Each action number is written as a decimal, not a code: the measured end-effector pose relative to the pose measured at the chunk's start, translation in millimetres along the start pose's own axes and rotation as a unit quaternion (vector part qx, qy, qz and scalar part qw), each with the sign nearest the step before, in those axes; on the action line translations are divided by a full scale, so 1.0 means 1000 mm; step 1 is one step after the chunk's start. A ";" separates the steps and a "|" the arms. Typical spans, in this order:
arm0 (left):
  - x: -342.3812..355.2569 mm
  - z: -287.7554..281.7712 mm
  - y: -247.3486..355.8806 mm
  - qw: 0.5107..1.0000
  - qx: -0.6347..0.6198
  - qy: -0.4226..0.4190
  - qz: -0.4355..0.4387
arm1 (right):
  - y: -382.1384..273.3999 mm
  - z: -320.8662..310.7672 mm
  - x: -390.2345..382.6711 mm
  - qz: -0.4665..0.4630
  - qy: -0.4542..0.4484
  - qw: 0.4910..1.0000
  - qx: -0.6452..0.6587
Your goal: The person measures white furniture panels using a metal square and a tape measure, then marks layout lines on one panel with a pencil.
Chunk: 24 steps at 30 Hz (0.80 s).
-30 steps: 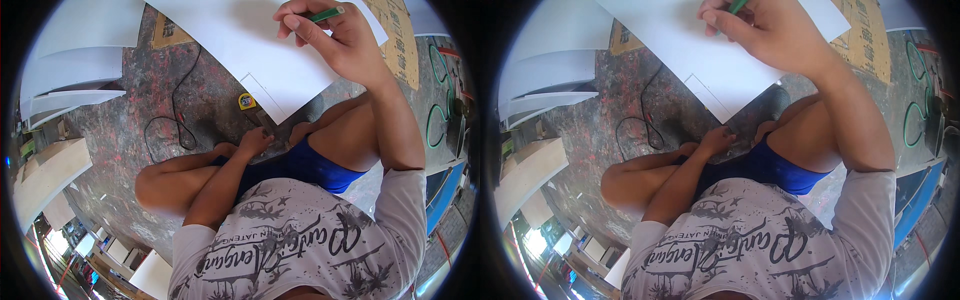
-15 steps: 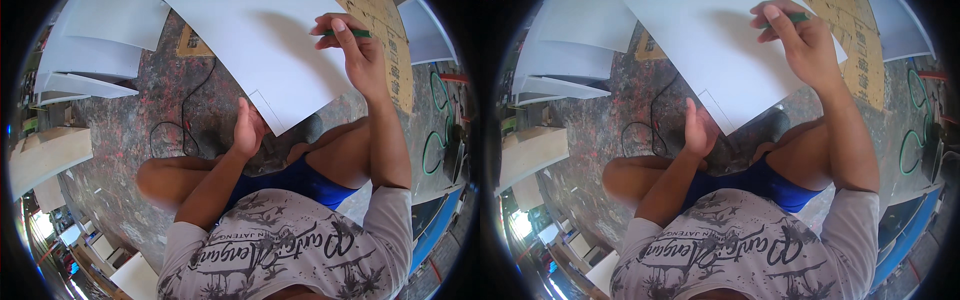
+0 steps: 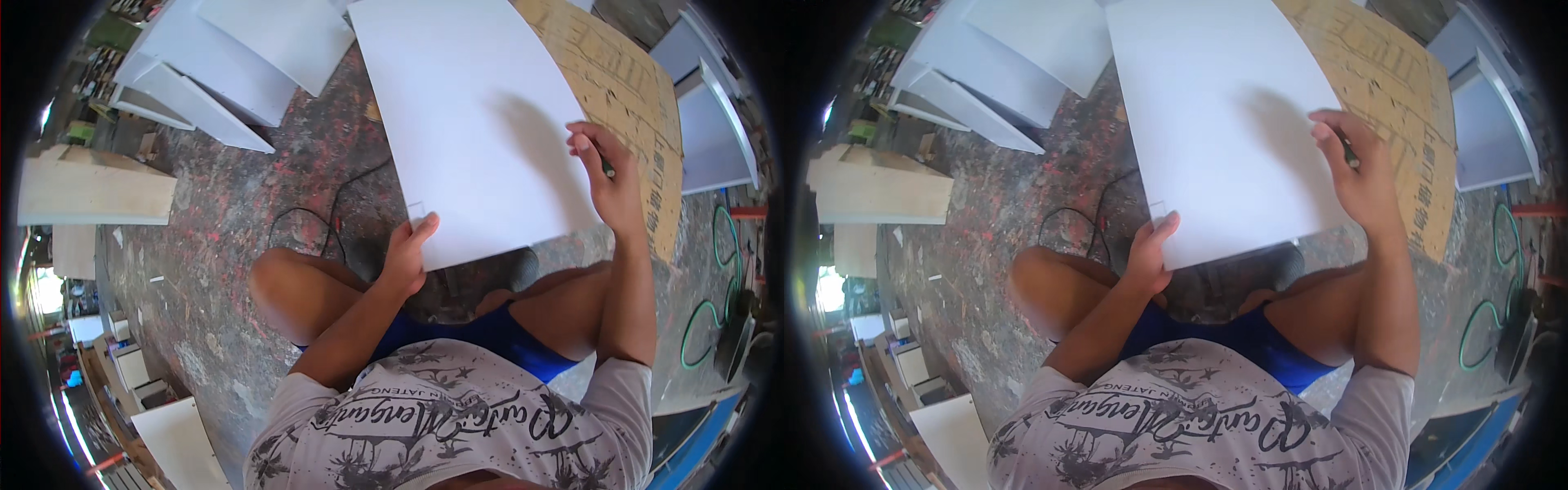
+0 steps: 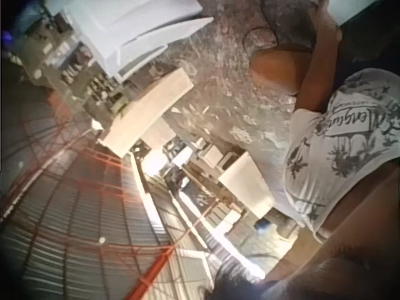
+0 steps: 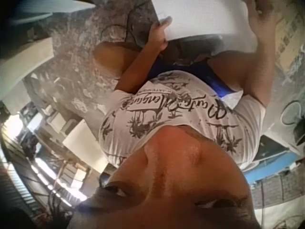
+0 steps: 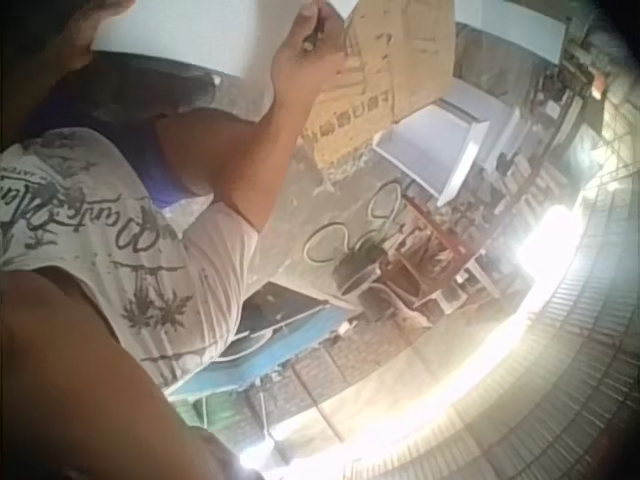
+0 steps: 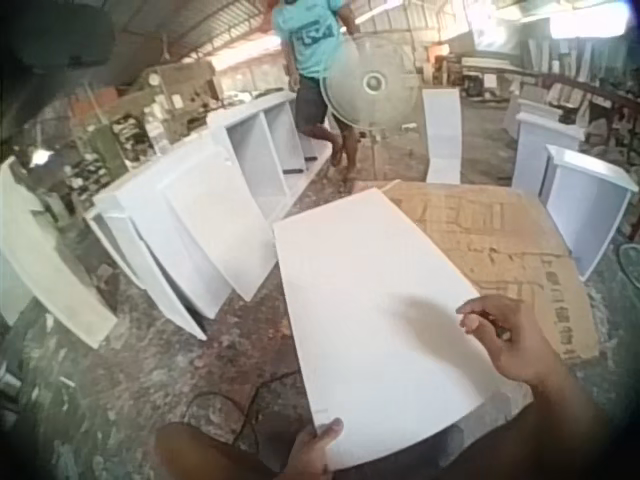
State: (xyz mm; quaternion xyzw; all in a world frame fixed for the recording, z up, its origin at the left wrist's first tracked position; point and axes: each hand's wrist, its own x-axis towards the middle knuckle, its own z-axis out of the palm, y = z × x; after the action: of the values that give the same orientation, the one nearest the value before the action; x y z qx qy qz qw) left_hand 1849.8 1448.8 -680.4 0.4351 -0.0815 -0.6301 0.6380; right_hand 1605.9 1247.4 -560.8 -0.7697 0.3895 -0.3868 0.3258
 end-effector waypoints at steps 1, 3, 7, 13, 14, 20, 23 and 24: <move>-0.009 -0.013 0.008 1.000 0.014 0.005 0.002 | -0.002 -0.003 -0.001 0.015 -0.011 0.998 -0.062; -0.028 -0.035 0.022 1.000 0.028 0.011 0.009 | 0.000 -0.007 -0.003 -0.006 -0.012 0.981 -0.195; -0.076 -0.067 0.047 0.999 0.028 0.016 0.026 | 0.017 -0.008 -0.014 0.025 -0.035 0.965 -0.260; -0.127 -0.088 0.061 0.998 0.057 0.027 0.018 | -0.001 0.018 -0.025 0.184 -0.231 0.942 -0.160; -0.131 -0.082 0.068 0.997 0.062 0.016 0.032 | 0.009 0.019 -0.030 0.146 -0.220 0.950 -0.168; -0.148 -0.074 0.093 0.996 0.050 -0.029 0.071 | -0.009 0.034 -0.035 0.164 -0.218 0.945 -0.179; -0.149 -0.075 0.094 0.996 0.029 -0.047 0.068 | -0.020 0.037 -0.035 0.212 -0.185 0.951 -0.125; -0.150 -0.075 0.092 0.996 0.021 -0.048 0.068 | -0.023 0.036 -0.035 0.233 -0.171 0.953 -0.092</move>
State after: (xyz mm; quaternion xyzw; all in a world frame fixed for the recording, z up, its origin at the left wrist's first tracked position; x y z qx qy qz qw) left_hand 1937.5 1598.0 -598.7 0.4109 -0.1550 -0.6034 0.6656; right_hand 1630.9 1295.7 -572.2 -0.7387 0.5308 -0.1251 0.3961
